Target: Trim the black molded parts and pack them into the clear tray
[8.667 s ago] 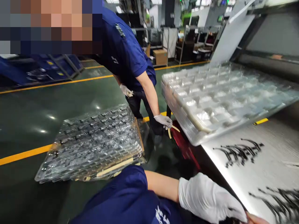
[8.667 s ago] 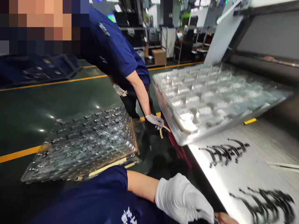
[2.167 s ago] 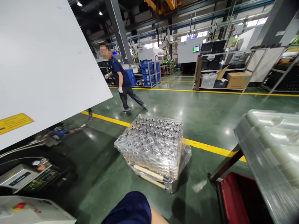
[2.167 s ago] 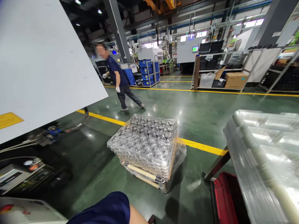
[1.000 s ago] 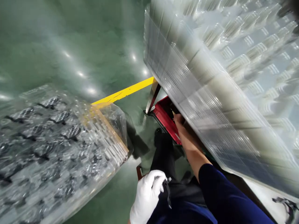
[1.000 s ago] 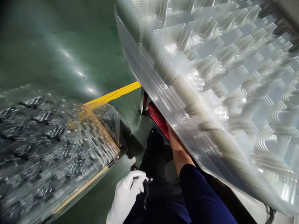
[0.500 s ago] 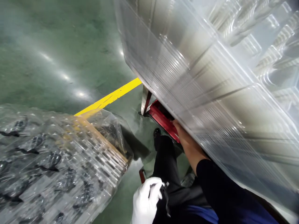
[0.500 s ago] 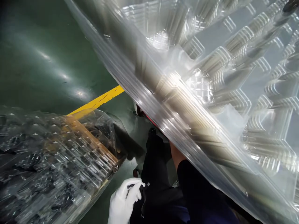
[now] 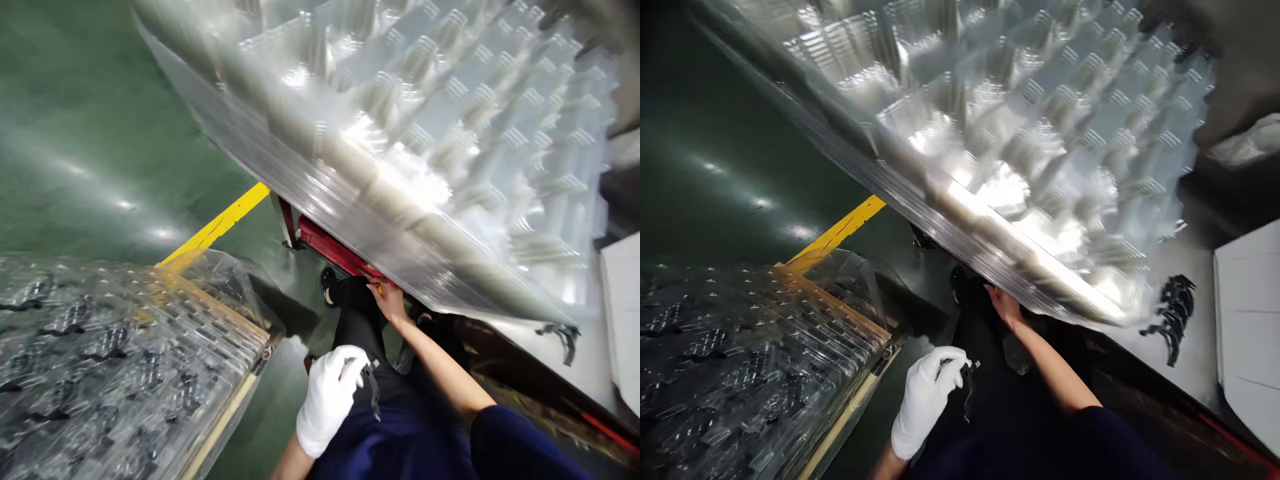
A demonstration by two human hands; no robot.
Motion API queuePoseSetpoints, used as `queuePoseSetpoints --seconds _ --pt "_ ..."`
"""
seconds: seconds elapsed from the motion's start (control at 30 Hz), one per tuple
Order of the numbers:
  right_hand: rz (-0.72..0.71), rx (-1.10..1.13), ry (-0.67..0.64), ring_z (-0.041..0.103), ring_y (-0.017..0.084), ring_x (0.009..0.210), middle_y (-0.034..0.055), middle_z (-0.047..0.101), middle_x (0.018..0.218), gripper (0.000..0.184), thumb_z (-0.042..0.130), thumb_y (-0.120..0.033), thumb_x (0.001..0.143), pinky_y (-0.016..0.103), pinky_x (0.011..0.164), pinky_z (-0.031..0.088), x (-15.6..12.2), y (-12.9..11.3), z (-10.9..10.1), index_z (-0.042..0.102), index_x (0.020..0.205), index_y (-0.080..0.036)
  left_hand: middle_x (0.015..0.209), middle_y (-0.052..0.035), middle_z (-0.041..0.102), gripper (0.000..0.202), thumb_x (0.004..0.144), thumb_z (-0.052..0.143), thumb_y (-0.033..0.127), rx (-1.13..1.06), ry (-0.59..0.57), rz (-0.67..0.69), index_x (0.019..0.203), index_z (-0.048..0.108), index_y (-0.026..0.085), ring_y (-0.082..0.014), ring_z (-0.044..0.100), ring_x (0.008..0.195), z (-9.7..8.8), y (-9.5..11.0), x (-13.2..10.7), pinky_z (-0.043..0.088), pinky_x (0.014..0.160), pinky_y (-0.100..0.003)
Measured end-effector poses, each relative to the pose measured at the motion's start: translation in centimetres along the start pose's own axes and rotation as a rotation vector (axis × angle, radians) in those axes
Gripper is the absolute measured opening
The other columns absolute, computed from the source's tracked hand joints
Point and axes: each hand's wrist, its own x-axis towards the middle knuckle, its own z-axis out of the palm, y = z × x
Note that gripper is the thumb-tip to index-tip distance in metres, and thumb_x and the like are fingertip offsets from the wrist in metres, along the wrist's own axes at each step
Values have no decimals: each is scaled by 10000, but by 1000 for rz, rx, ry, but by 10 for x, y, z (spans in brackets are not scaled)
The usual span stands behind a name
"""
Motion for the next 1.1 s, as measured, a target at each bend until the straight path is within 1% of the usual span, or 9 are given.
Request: queuePoseSetpoints --seconds 0.1,0.2,0.33,0.5,0.6,0.8,0.97,1.03,1.1 --pt "78 174 -19 577 162 662 -10 604 757 309 673 -443 802 306 654 529 -42 14 -44 646 1002 -210 590 24 678 165 939 555 230 -9 -43 115 879 709 225 -151 653 531 20 16 0 541 623 -279" --pt "121 376 -11 572 163 654 -10 585 788 431 573 -422 750 317 643 534 -84 21 -85 600 1120 -204 662 12 716 151 935 594 248 -62 -93 190 897 734 206 -127 659 544 44 30 -1 546 602 -240" --pt "114 605 43 615 189 736 35 612 861 472 488 -381 716 366 719 575 -134 21 -127 600 1133 -190 747 -5 748 170 929 646 326 -136 -168 232 931 757 197 -113 671 561 80 51 0 561 575 -210" --pt "66 769 161 678 199 875 37 682 958 433 694 -355 778 388 871 588 -188 21 -174 622 1184 -221 736 -9 746 197 892 706 366 -201 -227 284 932 752 179 -118 682 561 124 83 -7 583 570 -209" --pt "-10 778 292 698 213 983 56 726 1031 411 761 -376 823 385 916 587 -215 22 -200 645 1191 -233 716 -1 737 197 896 710 366 -186 -248 306 940 740 177 -117 685 565 146 97 -12 590 591 -211" --pt "-131 713 493 700 163 981 19 746 1094 281 719 -297 908 283 876 593 -242 26 -233 674 1185 -296 755 -3 741 178 925 685 351 0 -347 477 931 736 181 -110 690 593 181 108 -15 590 646 -217" --pt "-196 598 501 707 208 1031 53 733 1147 287 656 -268 951 355 914 608 -244 20 -243 654 1237 -270 812 -12 755 166 956 645 327 185 -426 599 923 734 192 -109 702 633 197 112 -10 581 676 -214" --pt "-295 460 508 699 218 1035 62 733 1135 302 629 -216 960 380 929 600 -240 16 -244 651 1256 -267 848 -25 767 161 965 628 313 257 -441 680 937 734 195 -121 720 675 200 111 -6 592 696 -219" --pt "-419 298 509 688 225 1028 72 733 1114 345 605 -151 957 394 926 595 -233 13 -245 645 1282 -260 890 -40 780 167 982 578 263 330 -436 837 971 734 203 -139 744 757 200 110 -2 607 750 -230"
